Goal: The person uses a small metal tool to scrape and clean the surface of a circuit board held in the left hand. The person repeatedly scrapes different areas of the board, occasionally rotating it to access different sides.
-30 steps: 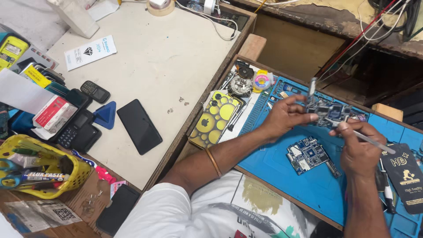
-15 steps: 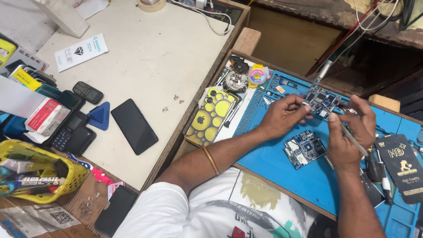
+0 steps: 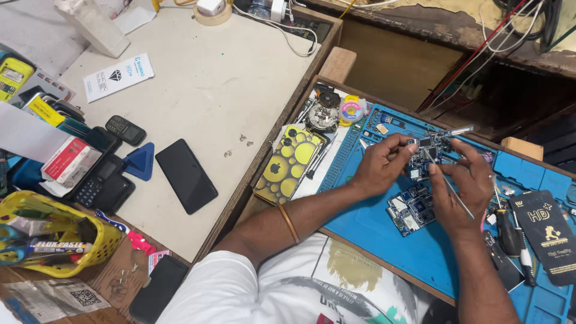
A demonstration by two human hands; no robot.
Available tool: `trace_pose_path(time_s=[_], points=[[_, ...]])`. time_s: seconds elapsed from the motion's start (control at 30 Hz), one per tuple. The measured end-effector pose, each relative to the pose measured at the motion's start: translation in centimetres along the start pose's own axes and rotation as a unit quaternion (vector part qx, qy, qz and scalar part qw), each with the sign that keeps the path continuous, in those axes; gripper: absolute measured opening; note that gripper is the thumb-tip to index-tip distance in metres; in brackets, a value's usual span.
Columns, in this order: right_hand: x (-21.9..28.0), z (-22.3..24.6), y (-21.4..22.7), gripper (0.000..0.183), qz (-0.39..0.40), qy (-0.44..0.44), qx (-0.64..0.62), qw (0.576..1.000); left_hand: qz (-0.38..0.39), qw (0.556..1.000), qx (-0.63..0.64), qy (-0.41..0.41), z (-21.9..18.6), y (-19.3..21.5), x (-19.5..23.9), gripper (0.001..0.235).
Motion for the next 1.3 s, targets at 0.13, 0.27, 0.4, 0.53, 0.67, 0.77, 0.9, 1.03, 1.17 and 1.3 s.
trace_pose_path(time_s=[0.13, 0.27, 0.4, 0.53, 0.67, 0.77, 0.9, 1.03, 1.17, 1.3], points=[[0.2, 0.2, -0.1, 0.011, -0.012, 0.047, 0.018, 0.999, 0.000, 1.000, 0.010, -0.004, -0.2, -0.1, 0.0, 0.028], [0.2, 0.8, -0.4, 0.012, -0.011, 0.080, 0.025, 0.996, -0.017, 0.997, 0.071, 0.017, -0.3, 0.5, -0.7, 0.027], [-0.1, 1.1, 0.0, 0.009, -0.012, 0.085, 0.022, 0.996, -0.034, 0.997, 0.073, 0.022, -0.1, 0.5, -1.0, 0.028], [-0.4, 2.1, 1.5, 0.018, -0.016, 0.020, -0.060, 0.998, -0.068, 0.996, 0.039, 0.049, 0.4, 1.0, -1.4, 0.032], [-1.0, 4.8, 3.6, 0.026, -0.013, -0.044, -0.103, 0.994, -0.077, 0.997, 0.006, 0.021, 0.0, 0.8, -1.0, 0.036], [-0.5, 6.6, 5.2, 0.026, 0.006, -0.065, -0.089, 0.994, -0.060, 0.998, 0.018, 0.004, -0.1, 0.8, -0.6, 0.035], [0.1, 6.7, 5.7, 0.025, 0.011, -0.068, -0.088, 0.994, -0.047, 0.999, -0.023, -0.013, -0.4, 0.7, -0.8, 0.034], [1.6, 5.9, 6.4, 0.025, 0.024, -0.067, -0.097, 0.993, -0.045, 0.999, 0.003, 0.005, -1.2, 0.6, -0.4, 0.034], [3.1, 5.3, 7.7, 0.024, 0.025, -0.074, -0.098, 0.992, -0.027, 0.998, -0.048, 0.020, -1.7, 0.7, -0.1, 0.032], [3.8, 4.9, 8.9, 0.024, 0.028, -0.075, -0.090, 0.993, -0.032, 0.999, -0.028, -0.005, -1.4, 0.6, -0.3, 0.031]])
Point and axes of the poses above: each hand's wrist, its own x-axis away from the middle knuckle, its own y-axis out of the back of the hand, z = x × y, the point moved 3 cm from there along -x, towards the middle knuckle, and after that the axes turned 10 degrees about -z, right-handed, at the moved point
